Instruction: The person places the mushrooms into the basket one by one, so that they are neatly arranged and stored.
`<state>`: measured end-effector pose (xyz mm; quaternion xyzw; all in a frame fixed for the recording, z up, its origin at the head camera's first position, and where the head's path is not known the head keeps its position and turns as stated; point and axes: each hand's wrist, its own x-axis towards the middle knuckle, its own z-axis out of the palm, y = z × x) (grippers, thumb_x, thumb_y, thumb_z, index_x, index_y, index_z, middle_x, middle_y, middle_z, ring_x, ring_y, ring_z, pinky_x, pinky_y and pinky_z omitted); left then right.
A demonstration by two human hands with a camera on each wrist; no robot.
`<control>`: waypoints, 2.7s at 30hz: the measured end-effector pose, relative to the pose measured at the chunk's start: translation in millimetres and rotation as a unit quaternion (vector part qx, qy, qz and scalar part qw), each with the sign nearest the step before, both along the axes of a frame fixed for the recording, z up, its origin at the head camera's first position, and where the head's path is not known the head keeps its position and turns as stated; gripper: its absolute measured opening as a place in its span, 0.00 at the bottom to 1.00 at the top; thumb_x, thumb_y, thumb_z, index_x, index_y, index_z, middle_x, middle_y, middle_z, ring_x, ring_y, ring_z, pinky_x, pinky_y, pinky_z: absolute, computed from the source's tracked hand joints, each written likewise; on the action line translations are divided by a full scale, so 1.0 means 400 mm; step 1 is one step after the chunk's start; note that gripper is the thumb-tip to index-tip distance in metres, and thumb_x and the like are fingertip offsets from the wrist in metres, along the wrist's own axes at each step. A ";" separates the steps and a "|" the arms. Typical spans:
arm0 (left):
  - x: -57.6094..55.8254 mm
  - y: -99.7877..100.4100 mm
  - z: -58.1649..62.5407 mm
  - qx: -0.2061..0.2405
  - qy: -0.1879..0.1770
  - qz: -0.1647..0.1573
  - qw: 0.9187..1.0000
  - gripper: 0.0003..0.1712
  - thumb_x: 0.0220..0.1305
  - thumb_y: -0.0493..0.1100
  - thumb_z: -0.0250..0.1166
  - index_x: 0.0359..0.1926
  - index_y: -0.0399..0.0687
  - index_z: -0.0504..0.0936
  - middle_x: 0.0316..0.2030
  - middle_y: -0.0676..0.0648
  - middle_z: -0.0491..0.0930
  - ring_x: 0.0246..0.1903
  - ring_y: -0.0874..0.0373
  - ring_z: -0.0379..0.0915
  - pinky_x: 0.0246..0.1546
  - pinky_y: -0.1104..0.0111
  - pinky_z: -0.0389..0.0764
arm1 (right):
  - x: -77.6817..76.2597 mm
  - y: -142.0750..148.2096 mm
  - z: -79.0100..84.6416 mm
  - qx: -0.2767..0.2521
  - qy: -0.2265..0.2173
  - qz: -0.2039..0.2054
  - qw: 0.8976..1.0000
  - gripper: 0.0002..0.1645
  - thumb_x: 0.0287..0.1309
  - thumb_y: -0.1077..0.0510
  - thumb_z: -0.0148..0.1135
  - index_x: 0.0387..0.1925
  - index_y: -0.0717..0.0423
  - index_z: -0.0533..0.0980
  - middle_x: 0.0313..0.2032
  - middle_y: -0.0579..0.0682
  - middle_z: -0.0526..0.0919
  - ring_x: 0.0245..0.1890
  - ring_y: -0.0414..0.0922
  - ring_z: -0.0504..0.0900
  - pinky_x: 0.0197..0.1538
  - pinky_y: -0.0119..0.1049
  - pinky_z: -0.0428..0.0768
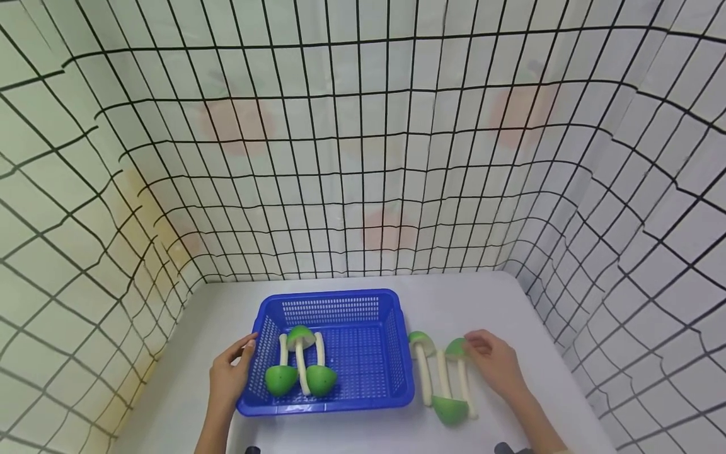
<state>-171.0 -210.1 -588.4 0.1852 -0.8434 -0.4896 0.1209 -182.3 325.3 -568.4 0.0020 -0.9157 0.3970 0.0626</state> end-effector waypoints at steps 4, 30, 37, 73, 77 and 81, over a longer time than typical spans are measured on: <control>-0.001 0.001 0.002 0.003 -0.001 -0.004 1.000 0.23 0.76 0.59 0.58 0.62 0.57 0.84 0.49 0.37 0.85 0.39 0.49 0.78 0.28 0.70 0.77 | 0.005 0.011 -0.011 0.009 -0.008 -0.017 1.000 0.17 0.70 0.50 0.65 0.53 0.56 0.82 0.43 0.51 0.88 0.36 0.26 0.80 0.39 0.28 0.79; 0.007 -0.009 -0.002 0.004 -0.004 0.017 1.000 0.20 0.75 0.58 0.60 0.60 0.58 0.85 0.46 0.38 0.85 0.31 0.54 0.76 0.23 0.70 0.75 | 0.030 0.037 -0.112 0.003 -0.084 -0.087 0.993 0.16 0.64 0.51 0.69 0.44 0.59 0.79 0.35 0.49 0.86 0.28 0.34 0.81 0.31 0.29 0.78; 0.006 -0.012 -0.002 0.002 -0.005 0.007 1.000 0.22 0.75 0.59 0.59 0.61 0.58 0.84 0.48 0.37 0.85 0.35 0.51 0.76 0.25 0.69 0.75 | 0.039 0.032 -0.132 -0.001 -0.107 -0.095 0.990 0.19 0.66 0.48 0.67 0.44 0.60 0.79 0.32 0.48 0.85 0.27 0.35 0.80 0.31 0.30 0.76; -0.014 -0.004 0.002 -0.003 -0.007 -0.023 1.000 0.19 0.77 0.58 0.57 0.60 0.59 0.81 0.49 0.37 0.84 0.33 0.51 0.78 0.27 0.70 0.78 | 0.052 0.004 -0.171 -0.051 -0.157 -0.024 0.986 0.34 0.59 0.53 0.73 0.61 0.69 0.75 0.42 0.52 0.87 0.34 0.37 0.83 0.34 0.30 0.83; -0.023 -0.003 0.002 -0.003 -0.004 -0.030 1.000 0.21 0.77 0.61 0.56 0.60 0.60 0.81 0.50 0.36 0.83 0.35 0.49 0.78 0.28 0.69 0.77 | 0.046 0.007 -0.168 -0.051 -0.136 -0.020 0.989 0.32 0.59 0.54 0.73 0.59 0.69 0.76 0.42 0.52 0.86 0.34 0.37 0.83 0.34 0.30 0.82; -0.020 -0.006 0.002 -0.001 -0.006 -0.027 1.000 0.21 0.77 0.60 0.55 0.61 0.60 0.81 0.50 0.36 0.83 0.37 0.47 0.78 0.30 0.68 0.78 | 0.042 0.009 -0.165 -0.053 -0.138 -0.022 0.989 0.31 0.60 0.54 0.73 0.59 0.67 0.76 0.42 0.52 0.86 0.35 0.36 0.83 0.36 0.30 0.83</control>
